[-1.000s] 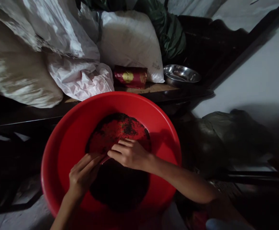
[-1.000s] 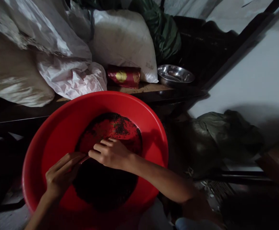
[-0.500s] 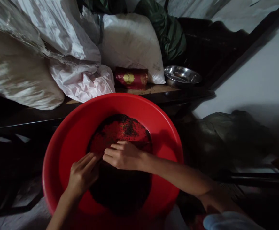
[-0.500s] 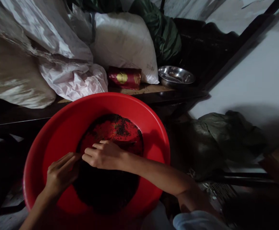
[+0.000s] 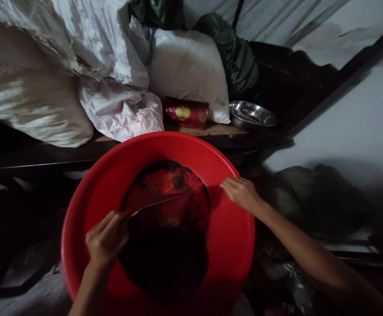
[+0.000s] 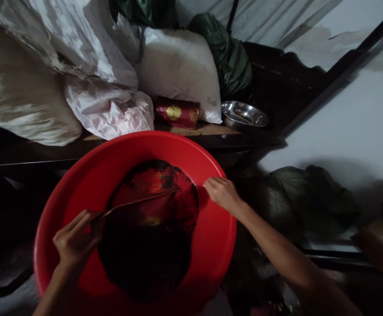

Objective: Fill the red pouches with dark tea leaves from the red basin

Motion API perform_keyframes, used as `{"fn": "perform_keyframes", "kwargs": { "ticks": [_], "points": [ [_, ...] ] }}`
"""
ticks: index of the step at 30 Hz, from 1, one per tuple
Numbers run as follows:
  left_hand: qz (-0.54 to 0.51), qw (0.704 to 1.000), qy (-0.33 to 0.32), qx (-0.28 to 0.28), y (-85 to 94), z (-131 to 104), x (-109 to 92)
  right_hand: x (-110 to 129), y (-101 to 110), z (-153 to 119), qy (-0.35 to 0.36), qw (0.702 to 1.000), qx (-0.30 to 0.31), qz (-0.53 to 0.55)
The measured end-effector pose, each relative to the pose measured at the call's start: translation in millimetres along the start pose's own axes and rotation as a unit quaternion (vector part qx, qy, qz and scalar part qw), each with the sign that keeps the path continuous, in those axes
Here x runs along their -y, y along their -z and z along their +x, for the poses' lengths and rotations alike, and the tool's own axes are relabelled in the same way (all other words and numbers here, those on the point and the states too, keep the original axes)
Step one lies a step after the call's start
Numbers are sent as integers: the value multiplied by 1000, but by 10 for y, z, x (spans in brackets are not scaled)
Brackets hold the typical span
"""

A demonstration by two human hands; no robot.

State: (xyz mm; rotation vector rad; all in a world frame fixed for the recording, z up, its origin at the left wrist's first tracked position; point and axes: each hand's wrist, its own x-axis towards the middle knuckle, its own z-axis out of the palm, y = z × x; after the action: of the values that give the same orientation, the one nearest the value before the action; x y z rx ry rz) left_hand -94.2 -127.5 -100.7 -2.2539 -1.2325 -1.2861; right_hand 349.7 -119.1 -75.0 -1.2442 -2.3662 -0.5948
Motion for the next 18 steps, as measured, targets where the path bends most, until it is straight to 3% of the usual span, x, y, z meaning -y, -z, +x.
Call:
{"fn": "perform_keyframes", "kwargs": {
  "ticks": [3, 6, 9, 11, 14, 16, 18],
  "points": [
    [-61, 995, 71, 32, 22, 83, -57, 14, 218, -154, -121, 991, -24, 42],
    [-128, 989, 56, 56, -43, 201, -194, 462, 300, 18, -145, 980, -40, 133],
    [-171, 983, 24, 67, -96, 214, -275, 999, 74, 400, -92, 983, 3, 161],
    [-182, 980, 38, 66, -76, 143, -247, 1203, -159, 636, -66, 983, 30, 168],
    [-120, 981, 151, 37, 8, 13, -114, 1200, -274, 772, -90, 983, -12, 157],
    [-67, 967, 243, 21, 47, -33, -22, 1041, -66, 641, -140, 977, -83, 139],
    [-45, 957, 282, 41, 41, -42, 42, 798, 321, 323, -216, 961, -119, 121]
  ]
}}
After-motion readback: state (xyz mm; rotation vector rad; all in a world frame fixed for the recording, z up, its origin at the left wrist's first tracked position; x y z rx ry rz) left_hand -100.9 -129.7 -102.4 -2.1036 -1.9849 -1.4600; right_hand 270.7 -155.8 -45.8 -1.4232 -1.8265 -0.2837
